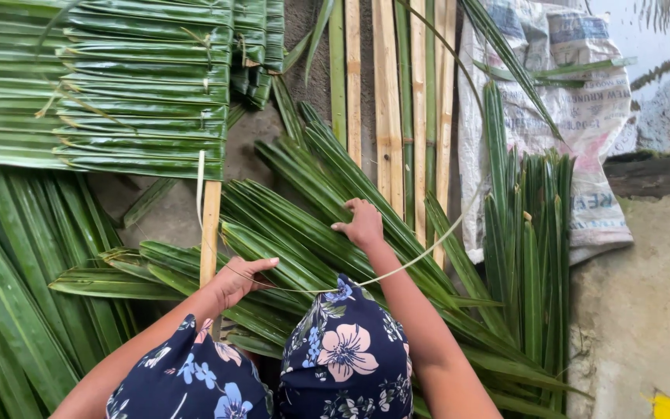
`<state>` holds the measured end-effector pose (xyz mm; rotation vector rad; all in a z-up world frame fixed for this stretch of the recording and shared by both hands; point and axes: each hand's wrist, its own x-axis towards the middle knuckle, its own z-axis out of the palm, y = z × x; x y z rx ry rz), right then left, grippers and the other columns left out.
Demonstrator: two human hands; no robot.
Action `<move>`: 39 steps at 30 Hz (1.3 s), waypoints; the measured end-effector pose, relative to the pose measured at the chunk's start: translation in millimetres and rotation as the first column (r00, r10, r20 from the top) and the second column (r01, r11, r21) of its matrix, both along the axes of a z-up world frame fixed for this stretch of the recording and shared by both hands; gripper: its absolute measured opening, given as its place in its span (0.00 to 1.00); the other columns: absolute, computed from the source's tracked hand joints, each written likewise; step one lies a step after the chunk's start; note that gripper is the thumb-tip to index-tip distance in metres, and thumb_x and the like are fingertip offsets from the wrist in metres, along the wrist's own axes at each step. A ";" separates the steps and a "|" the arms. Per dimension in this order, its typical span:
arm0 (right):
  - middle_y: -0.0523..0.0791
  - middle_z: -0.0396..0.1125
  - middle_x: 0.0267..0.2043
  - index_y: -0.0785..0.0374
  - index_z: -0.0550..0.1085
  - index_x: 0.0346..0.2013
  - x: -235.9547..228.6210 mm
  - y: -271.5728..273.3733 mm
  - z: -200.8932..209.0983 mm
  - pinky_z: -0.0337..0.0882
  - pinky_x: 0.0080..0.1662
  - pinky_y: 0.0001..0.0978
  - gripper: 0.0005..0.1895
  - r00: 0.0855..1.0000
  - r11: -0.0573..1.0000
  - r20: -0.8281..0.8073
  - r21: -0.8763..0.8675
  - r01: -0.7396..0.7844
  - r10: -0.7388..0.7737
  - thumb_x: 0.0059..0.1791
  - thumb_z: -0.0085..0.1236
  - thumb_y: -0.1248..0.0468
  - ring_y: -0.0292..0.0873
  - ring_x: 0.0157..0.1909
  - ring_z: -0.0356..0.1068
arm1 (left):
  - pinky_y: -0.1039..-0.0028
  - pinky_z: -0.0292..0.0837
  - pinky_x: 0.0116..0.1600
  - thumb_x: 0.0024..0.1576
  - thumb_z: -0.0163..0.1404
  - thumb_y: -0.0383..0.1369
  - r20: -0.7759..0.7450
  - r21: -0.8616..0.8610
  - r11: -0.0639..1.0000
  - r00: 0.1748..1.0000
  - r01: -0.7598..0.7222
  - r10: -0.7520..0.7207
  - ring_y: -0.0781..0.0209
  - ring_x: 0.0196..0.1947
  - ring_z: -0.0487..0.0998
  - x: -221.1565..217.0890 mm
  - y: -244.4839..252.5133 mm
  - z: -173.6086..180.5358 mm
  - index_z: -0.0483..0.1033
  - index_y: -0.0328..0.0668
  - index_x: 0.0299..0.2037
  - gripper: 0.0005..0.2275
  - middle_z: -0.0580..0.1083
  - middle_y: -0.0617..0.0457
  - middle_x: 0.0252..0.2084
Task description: Weaving palm leaves onto a wooden lath to create a thatched roofing panel
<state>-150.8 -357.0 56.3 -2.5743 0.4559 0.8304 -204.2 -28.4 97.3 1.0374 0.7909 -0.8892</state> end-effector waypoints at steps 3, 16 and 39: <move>0.42 0.67 0.46 0.52 0.72 0.48 -6.9 3.2 22.1 0.70 0.55 0.48 0.30 0.967 0.991 0.251 0.129 0.016 -0.049 0.38 0.74 0.46 0.48 0.57 0.68 | 0.45 0.81 0.38 0.42 0.69 0.24 0.006 -0.001 1.000 1.000 -0.029 0.029 0.27 0.33 0.81 2.5 0.9 -3.4 0.76 0.11 0.37 0.20 0.77 0.22 0.37; 0.47 0.77 0.39 0.64 0.75 0.51 2.1 -38.2 130.0 0.75 0.46 0.37 0.19 0.986 0.743 -0.071 0.649 0.162 -0.154 0.45 0.65 0.69 0.38 0.39 0.72 | 0.41 0.80 0.37 0.43 0.71 0.27 0.067 0.000 0.995 0.992 -0.104 0.104 0.24 0.33 0.80 9.5 -2.4 0.5 0.69 0.09 0.40 0.26 0.74 0.21 0.36; 0.48 0.73 0.24 0.68 0.73 0.40 -83.0 14.4 79.8 0.73 0.30 0.27 0.12 0.954 0.491 -0.233 0.819 0.297 -0.188 0.47 0.69 0.68 0.37 0.25 0.72 | 0.67 0.73 0.22 0.38 0.74 0.29 0.234 0.191 0.973 0.968 -0.132 0.086 0.55 0.20 0.70 10.9 10.8 9.6 0.67 0.19 0.24 0.24 0.61 0.45 0.23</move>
